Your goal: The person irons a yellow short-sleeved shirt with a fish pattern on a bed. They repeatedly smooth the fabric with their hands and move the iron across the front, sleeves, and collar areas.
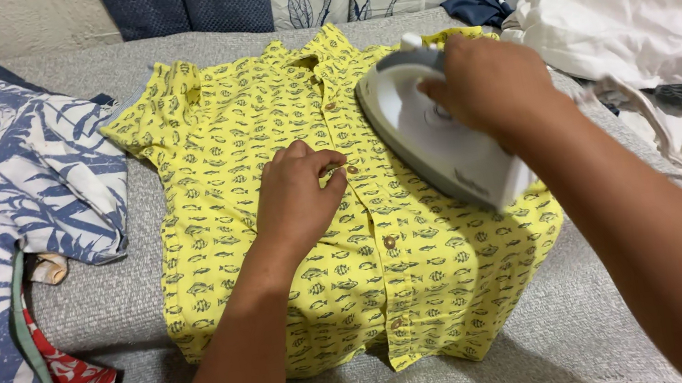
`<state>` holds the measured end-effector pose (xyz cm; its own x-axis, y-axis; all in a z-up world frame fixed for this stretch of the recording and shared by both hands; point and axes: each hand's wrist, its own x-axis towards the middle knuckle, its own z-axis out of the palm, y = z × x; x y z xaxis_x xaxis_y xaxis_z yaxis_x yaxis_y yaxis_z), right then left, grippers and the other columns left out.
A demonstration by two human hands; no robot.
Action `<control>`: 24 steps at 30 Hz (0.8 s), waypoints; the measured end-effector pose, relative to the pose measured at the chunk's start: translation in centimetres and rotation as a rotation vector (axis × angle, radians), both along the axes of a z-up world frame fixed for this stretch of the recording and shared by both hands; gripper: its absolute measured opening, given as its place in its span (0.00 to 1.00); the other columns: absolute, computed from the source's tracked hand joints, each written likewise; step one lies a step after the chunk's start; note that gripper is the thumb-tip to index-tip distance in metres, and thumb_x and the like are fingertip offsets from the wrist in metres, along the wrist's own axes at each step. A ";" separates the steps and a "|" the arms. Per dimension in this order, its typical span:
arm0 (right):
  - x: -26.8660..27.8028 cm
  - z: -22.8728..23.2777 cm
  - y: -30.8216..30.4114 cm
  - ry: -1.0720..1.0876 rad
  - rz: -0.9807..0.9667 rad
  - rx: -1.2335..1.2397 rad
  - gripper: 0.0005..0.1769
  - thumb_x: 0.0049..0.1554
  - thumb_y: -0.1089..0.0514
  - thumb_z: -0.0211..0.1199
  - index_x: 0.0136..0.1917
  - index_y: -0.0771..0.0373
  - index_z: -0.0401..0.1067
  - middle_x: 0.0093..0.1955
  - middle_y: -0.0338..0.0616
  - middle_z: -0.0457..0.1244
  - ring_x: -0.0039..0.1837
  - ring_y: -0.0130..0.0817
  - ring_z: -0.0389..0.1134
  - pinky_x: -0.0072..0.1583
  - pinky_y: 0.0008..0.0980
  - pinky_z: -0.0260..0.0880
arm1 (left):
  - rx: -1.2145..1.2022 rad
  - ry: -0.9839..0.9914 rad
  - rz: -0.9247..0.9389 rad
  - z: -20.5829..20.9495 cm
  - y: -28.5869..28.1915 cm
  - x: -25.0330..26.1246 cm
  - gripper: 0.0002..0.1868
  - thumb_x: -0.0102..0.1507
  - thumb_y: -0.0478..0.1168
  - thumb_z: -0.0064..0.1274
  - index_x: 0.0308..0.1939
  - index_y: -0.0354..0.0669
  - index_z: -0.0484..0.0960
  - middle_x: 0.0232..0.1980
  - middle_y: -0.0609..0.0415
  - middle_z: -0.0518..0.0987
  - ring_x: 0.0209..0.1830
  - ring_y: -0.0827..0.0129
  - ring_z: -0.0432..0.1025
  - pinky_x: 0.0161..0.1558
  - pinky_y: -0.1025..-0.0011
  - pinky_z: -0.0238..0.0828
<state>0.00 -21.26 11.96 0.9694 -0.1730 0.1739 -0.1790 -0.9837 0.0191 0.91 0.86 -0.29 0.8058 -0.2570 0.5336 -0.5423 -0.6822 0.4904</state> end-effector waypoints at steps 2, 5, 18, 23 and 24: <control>2.0 0.1 -0.3 0.010 -0.019 0.042 0.29 0.63 0.36 0.58 0.60 0.64 0.71 0.43 0.52 0.71 0.42 0.46 0.76 0.46 0.46 0.76 | 0.001 0.012 0.007 0.1 0.0 0.0 0.10 0.62 0.44 0.57 0.44 0.50 0.89 0.37 0.54 0.75 0.45 0.59 0.69 0.56 0.60 0.64; 5.2 -0.1 -0.8 0.026 -0.014 0.032 0.29 0.64 0.37 0.59 0.60 0.66 0.72 0.41 0.51 0.73 0.42 0.44 0.76 0.48 0.44 0.76 | 0.010 0.064 0.025 0.2 -0.1 -0.1 0.11 0.63 0.45 0.56 0.45 0.51 0.89 0.37 0.54 0.75 0.45 0.60 0.70 0.56 0.60 0.65; 1.1 0.2 -0.3 0.103 0.066 0.076 0.28 0.63 0.37 0.58 0.61 0.63 0.71 0.45 0.54 0.73 0.39 0.42 0.76 0.45 0.45 0.78 | 0.068 0.016 0.016 -0.2 -0.2 0.5 0.14 0.63 0.43 0.55 0.52 0.54 0.87 0.38 0.53 0.75 0.46 0.59 0.70 0.57 0.58 0.63; -0.3 -0.9 -0.4 -0.044 0.131 -0.052 0.31 0.60 0.34 0.61 0.59 0.64 0.72 0.45 0.54 0.71 0.44 0.49 0.73 0.48 0.49 0.74 | 0.113 0.061 0.014 0.2 -0.4 0.2 0.12 0.63 0.43 0.54 0.48 0.60 0.89 0.36 0.55 0.74 0.44 0.61 0.69 0.54 0.61 0.64; 0.2 -0.9 -0.2 -0.048 0.134 -0.045 0.31 0.60 0.35 0.61 0.59 0.64 0.72 0.45 0.54 0.70 0.45 0.49 0.73 0.48 0.49 0.74 | 0.109 0.062 0.010 0.2 -0.3 0.1 0.12 0.63 0.43 0.54 0.47 0.60 0.90 0.35 0.55 0.74 0.43 0.61 0.69 0.54 0.61 0.64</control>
